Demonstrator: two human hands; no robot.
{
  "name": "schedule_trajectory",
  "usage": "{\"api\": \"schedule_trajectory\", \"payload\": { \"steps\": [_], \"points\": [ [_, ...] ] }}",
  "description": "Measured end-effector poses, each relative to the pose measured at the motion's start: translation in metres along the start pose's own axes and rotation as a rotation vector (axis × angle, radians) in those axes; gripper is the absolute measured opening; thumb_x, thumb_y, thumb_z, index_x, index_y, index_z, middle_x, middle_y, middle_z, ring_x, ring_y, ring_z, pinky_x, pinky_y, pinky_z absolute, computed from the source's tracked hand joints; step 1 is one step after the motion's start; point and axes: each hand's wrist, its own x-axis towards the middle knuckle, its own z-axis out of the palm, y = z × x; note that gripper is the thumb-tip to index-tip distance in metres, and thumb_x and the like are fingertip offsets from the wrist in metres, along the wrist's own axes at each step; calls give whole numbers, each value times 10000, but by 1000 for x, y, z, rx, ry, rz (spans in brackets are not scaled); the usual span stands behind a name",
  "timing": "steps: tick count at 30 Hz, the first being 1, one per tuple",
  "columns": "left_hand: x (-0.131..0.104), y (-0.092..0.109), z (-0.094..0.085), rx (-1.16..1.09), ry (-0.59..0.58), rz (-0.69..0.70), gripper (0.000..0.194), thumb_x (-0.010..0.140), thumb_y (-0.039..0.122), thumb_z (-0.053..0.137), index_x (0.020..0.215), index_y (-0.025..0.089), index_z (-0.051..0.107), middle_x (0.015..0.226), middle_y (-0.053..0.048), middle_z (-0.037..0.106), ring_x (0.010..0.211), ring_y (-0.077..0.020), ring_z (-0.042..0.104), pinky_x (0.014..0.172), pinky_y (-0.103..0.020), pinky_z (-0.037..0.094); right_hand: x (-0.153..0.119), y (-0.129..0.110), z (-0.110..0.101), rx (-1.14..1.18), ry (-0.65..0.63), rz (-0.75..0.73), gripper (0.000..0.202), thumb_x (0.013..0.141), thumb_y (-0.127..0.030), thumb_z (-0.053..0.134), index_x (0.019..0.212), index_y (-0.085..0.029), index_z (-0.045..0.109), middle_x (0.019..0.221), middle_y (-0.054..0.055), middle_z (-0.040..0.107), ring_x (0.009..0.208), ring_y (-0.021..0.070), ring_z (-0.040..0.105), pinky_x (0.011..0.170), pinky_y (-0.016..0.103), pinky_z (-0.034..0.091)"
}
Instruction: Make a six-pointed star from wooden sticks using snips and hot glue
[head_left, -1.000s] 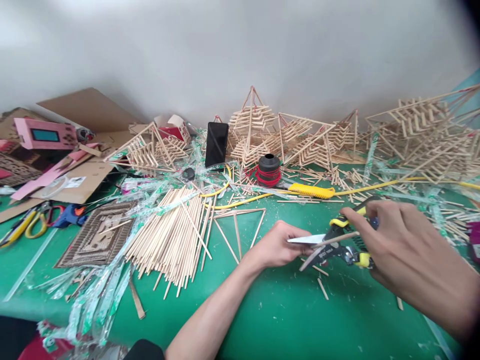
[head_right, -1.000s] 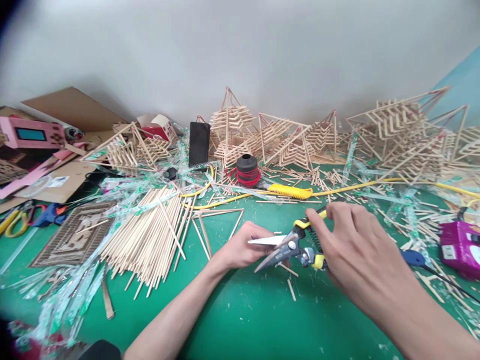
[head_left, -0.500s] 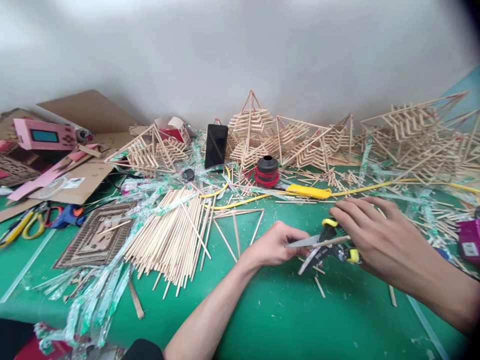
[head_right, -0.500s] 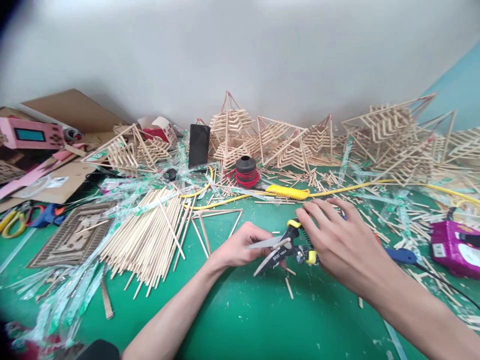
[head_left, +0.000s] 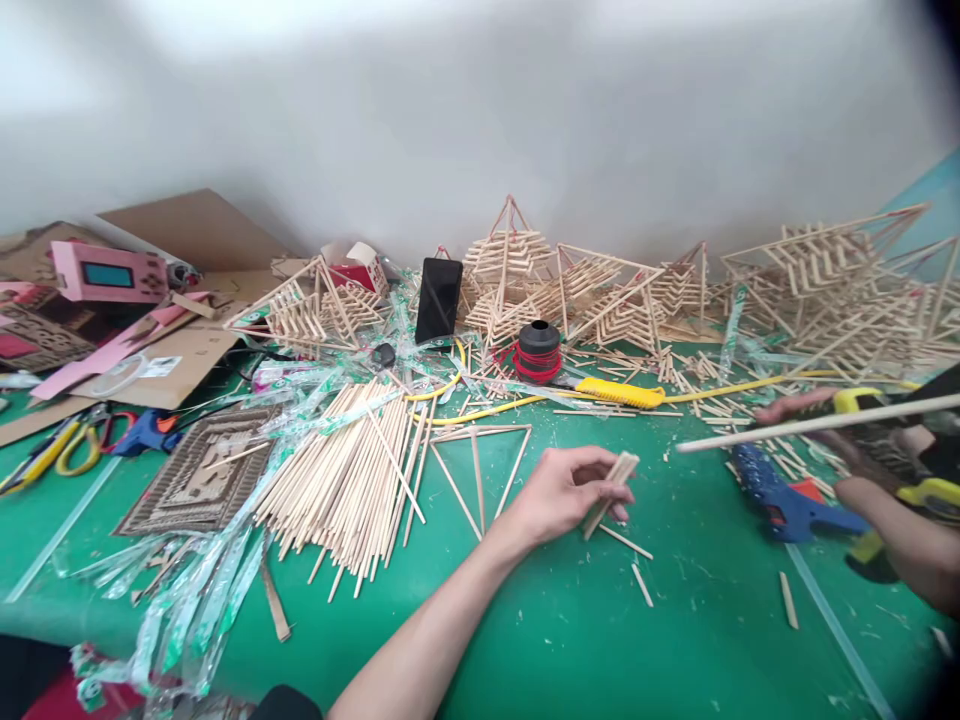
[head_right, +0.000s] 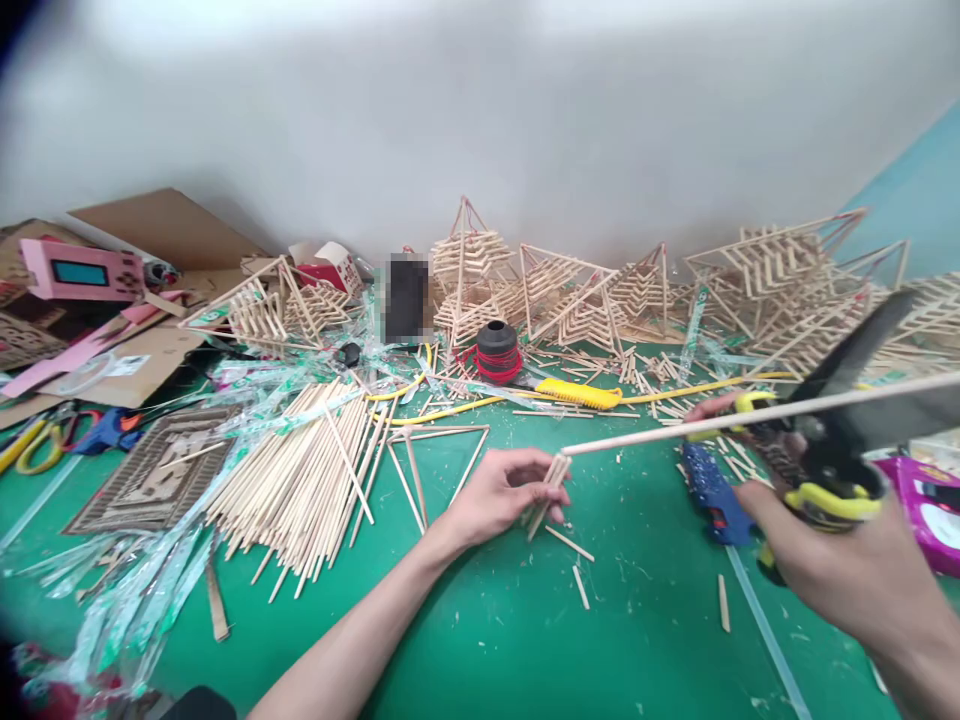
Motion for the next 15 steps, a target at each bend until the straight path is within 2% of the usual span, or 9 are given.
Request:
{"api": "schedule_trajectory", "payload": {
  "steps": [2, 3, 6, 8, 10, 13, 15],
  "points": [
    [-2, 3, 0, 142, 77, -41, 240, 976, 241, 546, 1117, 95, 674, 839, -80, 741, 686, -171, 737, 657, -265, 589, -9, -2, 9, 258, 63, 220, 430, 753, -402, 701, 1173, -312, 672, 1038, 71, 748, 976, 342, 726, 849, 448, 617],
    [-4, 5, 0, 228, 115, -58, 207, 972, 199, 533, 1072, 105, 686, 831, -77, 731, 702, -178, 734, 667, -270, 584, -13, -7, 15, 379, 50, 297, 433, 706, -397, 743, 1127, -313, 686, 1015, 66, 750, 945, 337, 731, 832, 443, 626],
    [-7, 12, 1, 507, 222, -92, 212, 929, 76, 512, 964, 139, 712, 982, -116, 719, 923, -232, 727, 856, -345, 569, -20, -33, 33, 678, -145, 347, 397, 707, -387, 720, 1091, -288, 709, 1100, 71, 751, 1034, 322, 725, 945, 447, 609],
    [-7, 17, 4, 666, 266, -117, 297, 923, 27, 467, 1023, 152, 717, 1111, -142, 696, 1081, -273, 688, 1003, -424, 515, -18, -50, 42, 718, -224, 344, 432, 689, -425, 717, 1091, -267, 712, 1103, 83, 758, 1059, 328, 718, 996, 480, 587],
    [-7, 21, 9, 788, 278, -143, 346, 928, 14, 446, 1121, 143, 703, 1186, -162, 674, 1186, -313, 640, 1086, -492, 457, -15, -58, 47, 672, -261, 349, 454, 659, -449, 713, 1063, -242, 719, 1053, 99, 769, 1048, 336, 717, 1016, 518, 567],
    [-15, 31, 14, 903, 290, -168, 388, 946, 63, 505, 1318, 88, 611, 1366, -212, 592, 1324, -373, 541, 1130, -536, 418, -9, -57, 53, 601, -305, 348, 399, 646, -413, 690, 992, -218, 727, 982, 106, 778, 997, 324, 725, 1001, 529, 565],
    [-32, 43, 15, 947, 289, -171, 412, 991, 154, 517, 1394, 77, 550, 1422, -223, 558, 1323, -379, 542, 1102, -522, 451, -8, -51, 58, 585, -312, 345, 369, 643, -402, 672, 955, -214, 727, 942, 97, 779, 943, 312, 733, 953, 513, 586]
  ]
}}
